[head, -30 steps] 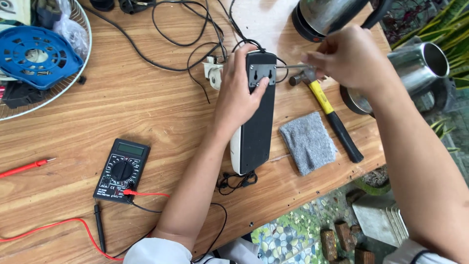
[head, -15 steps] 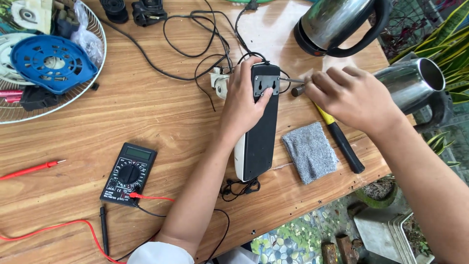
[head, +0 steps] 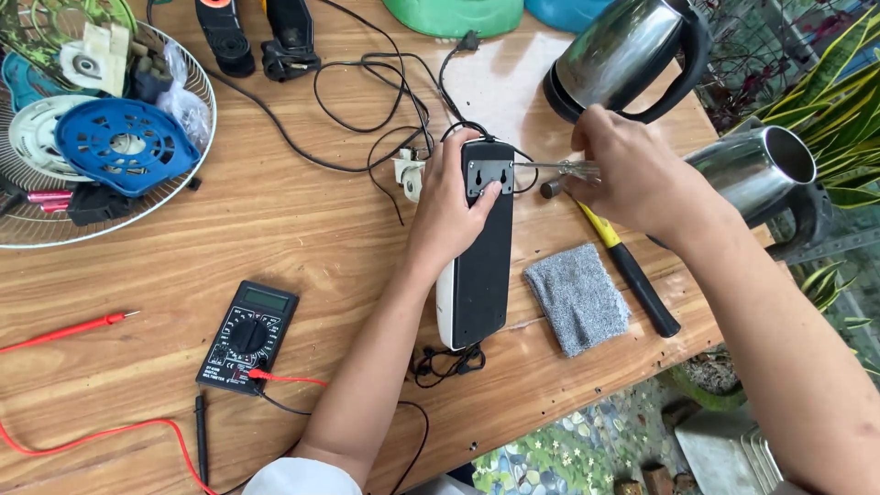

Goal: Attaching a metal mounting plate to the back of a power strip using a manual screwdriver and screws.

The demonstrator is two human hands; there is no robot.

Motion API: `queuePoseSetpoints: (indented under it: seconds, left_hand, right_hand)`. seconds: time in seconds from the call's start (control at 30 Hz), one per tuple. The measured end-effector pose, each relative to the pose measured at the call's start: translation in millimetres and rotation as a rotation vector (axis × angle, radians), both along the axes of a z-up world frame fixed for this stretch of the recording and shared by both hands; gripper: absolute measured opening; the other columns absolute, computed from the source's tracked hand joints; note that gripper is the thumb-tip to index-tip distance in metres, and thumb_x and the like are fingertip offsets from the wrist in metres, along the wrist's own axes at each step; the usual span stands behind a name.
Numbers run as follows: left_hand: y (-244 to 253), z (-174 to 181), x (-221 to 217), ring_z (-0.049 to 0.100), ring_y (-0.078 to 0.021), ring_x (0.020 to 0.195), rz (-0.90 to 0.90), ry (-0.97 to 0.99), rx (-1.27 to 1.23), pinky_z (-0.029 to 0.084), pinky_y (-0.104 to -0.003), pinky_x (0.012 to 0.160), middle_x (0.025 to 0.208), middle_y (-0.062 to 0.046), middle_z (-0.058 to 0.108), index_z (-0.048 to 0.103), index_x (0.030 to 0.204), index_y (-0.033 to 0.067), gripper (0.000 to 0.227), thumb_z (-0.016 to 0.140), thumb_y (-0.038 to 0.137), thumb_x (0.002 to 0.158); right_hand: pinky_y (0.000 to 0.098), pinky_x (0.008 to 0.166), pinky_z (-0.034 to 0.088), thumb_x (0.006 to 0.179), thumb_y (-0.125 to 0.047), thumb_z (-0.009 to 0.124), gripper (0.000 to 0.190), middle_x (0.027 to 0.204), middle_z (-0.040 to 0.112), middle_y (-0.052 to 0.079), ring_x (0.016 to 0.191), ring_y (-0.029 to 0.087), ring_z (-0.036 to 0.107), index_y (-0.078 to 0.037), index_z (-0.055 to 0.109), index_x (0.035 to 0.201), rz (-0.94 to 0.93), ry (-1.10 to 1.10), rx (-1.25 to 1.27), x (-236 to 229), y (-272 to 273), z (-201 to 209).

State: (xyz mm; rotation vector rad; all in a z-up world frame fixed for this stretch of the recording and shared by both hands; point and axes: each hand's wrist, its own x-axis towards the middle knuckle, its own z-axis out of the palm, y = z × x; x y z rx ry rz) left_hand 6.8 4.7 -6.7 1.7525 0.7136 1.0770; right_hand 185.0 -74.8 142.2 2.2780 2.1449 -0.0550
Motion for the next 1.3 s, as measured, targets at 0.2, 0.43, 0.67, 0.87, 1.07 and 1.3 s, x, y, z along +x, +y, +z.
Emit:
queuePoseSetpoints:
  seconds: [0.2,0.43,0.67,0.87,1.07,1.3]
  left_hand:
    - [-3,7,-4,0.052,-0.0513,0.13,-0.001,-0.003,0.009,0.034,-0.074,0.107,0.132,-0.025,0.053,0.037,0.144,0.015,0.06,0.069,0.011,0.094]
    - [-1,1,1,0.053,-0.0494,0.128,0.02,-0.002,0.034,0.038,-0.067,0.108,0.13,-0.022,0.054,0.037,0.145,0.0169,0.061,0.07,0.013,0.094]
    - [2,3,0,0.051,-0.0513,0.131,0.042,0.002,0.029,0.03,-0.076,0.109,0.132,-0.023,0.054,0.039,0.144,0.0154,0.06,0.071,0.012,0.093]
    - [2,-5,2,0.05,-0.0519,0.131,0.018,0.005,0.011,0.027,-0.08,0.109,0.132,-0.023,0.053,0.037,0.145,0.0169,0.062,0.071,0.012,0.093]
    - [1,-3,1,0.053,-0.0446,0.127,0.04,-0.001,0.072,0.032,-0.066,0.107,0.132,-0.02,0.054,0.039,0.141,0.0139,0.058,0.071,0.013,0.092]
    - [3,-4,3,0.054,-0.0398,0.127,0.083,-0.035,0.184,0.038,-0.047,0.109,0.135,-0.015,0.054,0.042,0.137,0.0128,0.058,0.072,0.011,0.088]
  right_hand:
    - [0.0257,0.067,0.06,0.094,-0.013,0.068,0.011,0.094,0.057,0.005,0.081,0.017,0.067,-0.009,0.063,0.104,0.599,-0.711,0.124,32,-12,-9]
    - [0.0347,0.056,0.055,0.107,-0.024,0.064,0.017,0.084,0.058,0.003,0.073,0.023,0.067,-0.011,0.06,0.098,0.642,-0.546,0.285,24,-8,-14]
    - [0.0494,0.067,0.051,0.095,-0.03,0.07,0.029,0.075,0.067,0.018,0.074,0.039,0.068,-0.001,0.069,0.097,-0.204,0.224,0.016,7,-9,-14]
    - [0.0426,0.064,0.058,0.089,-0.015,0.068,0.026,0.092,0.056,0.011,0.081,0.035,0.07,-0.006,0.053,0.107,0.319,-0.325,0.097,16,-21,-27]
    - [0.0275,0.061,0.056,0.1,-0.009,0.063,0.007,0.087,0.058,0.002,0.074,0.016,0.066,-0.01,0.058,0.096,0.75,-0.755,0.212,16,-15,-17]
    - [0.0321,0.051,0.033,0.115,-0.035,0.06,0.05,0.064,0.052,0.006,0.052,0.018,0.04,-0.005,0.059,0.074,-0.396,0.265,-0.152,-5,4,4]
